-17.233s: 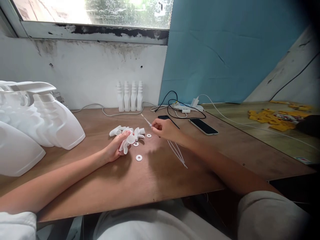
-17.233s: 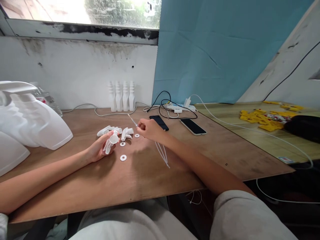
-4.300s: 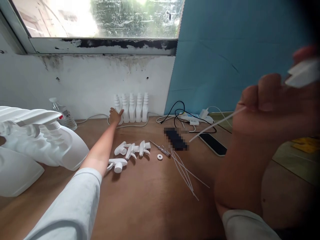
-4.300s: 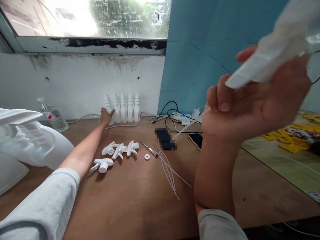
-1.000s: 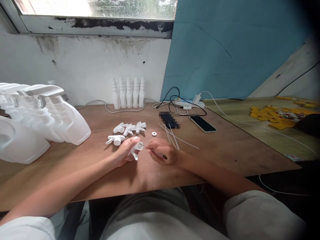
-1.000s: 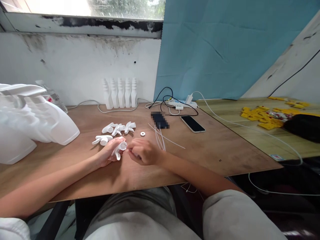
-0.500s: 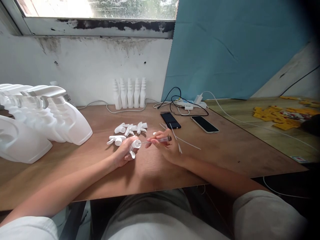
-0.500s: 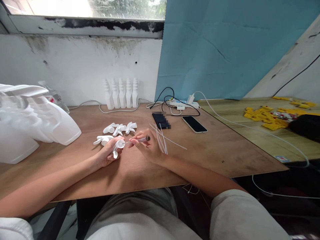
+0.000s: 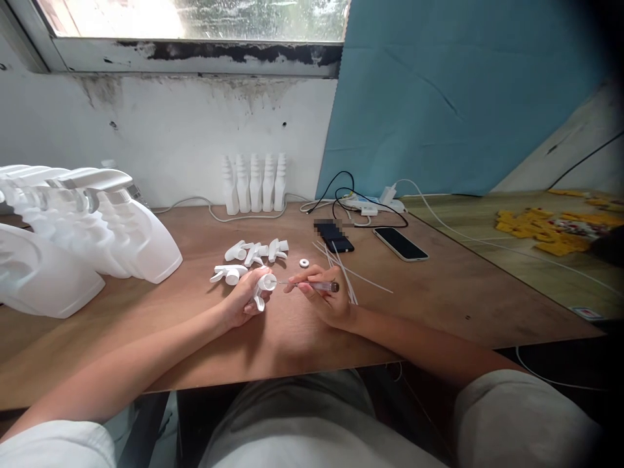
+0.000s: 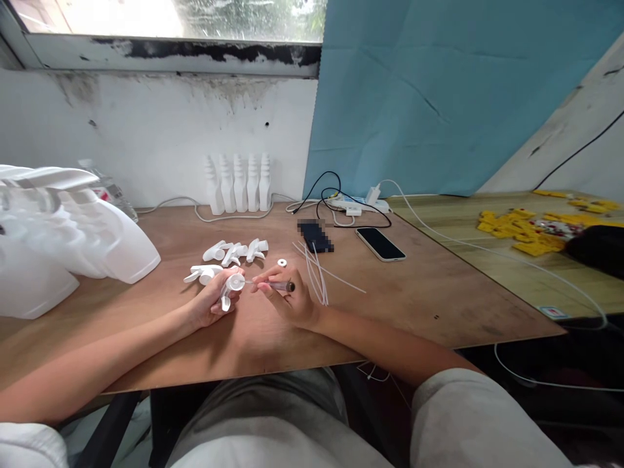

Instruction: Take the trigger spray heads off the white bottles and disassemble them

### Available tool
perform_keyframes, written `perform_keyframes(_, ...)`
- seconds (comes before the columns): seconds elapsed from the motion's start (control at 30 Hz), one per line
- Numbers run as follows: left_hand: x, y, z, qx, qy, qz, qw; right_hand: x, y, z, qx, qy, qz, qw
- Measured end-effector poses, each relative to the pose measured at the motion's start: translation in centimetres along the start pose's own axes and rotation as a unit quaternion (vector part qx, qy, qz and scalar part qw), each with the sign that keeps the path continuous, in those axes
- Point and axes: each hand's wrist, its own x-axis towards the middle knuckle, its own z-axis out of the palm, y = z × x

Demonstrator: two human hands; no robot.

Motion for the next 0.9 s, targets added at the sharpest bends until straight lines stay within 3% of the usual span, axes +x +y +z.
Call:
perform_keyframes(0.1, -0.1, -0.1, 0.0, 0.002, -0.002, 0.003, 1.0, -0.3, 0.0, -0.3, -0.037, -0.038, -0.019, 0.998)
perform_keyframes(0.27, -0.2, -0.1, -0.2, -0.016, -0.014, -0.013, 1.0, -0.3, 0.4, -0.5, -0.028, -0.083, -0.118, 0.989)
perform_keyframes(0.33, -0.2, 0.1, -0.2, -0.036, -0.032, -0.026, 0.999, -0.2, 0.4, -0.4, 0.002, -0.051, -0.088, 0.995)
perform_keyframes(0.4, -0.2, 0.2, -0.3, -0.052, -0.049, -0.032, 0.997, 0.0, 0.1, -0.3, 0.025, -0.003, -0.015, 1.0)
perform_keyframes(0.5, -0.2, 0.1, -0.4, -0.052, -0.044, -0.032, 0.997, 0.6, -0.4, -0.1, 0.048, -0.001, 0.07, 0.996)
perform_keyframes(0.7, 0.1, -0.1, -0.6, -0.046, -0.031, -0.027, 0.998, 1.8, -0.6, 0.2, 0.215, 0.057, 0.201, 0.954)
perform_keyframes(0.9, 0.2, 0.0, -0.4, -0.053, -0.031, -0.025, 0.998, 1.6, 0.0, 0.3, 0.273, 0.08, 0.229, 0.931)
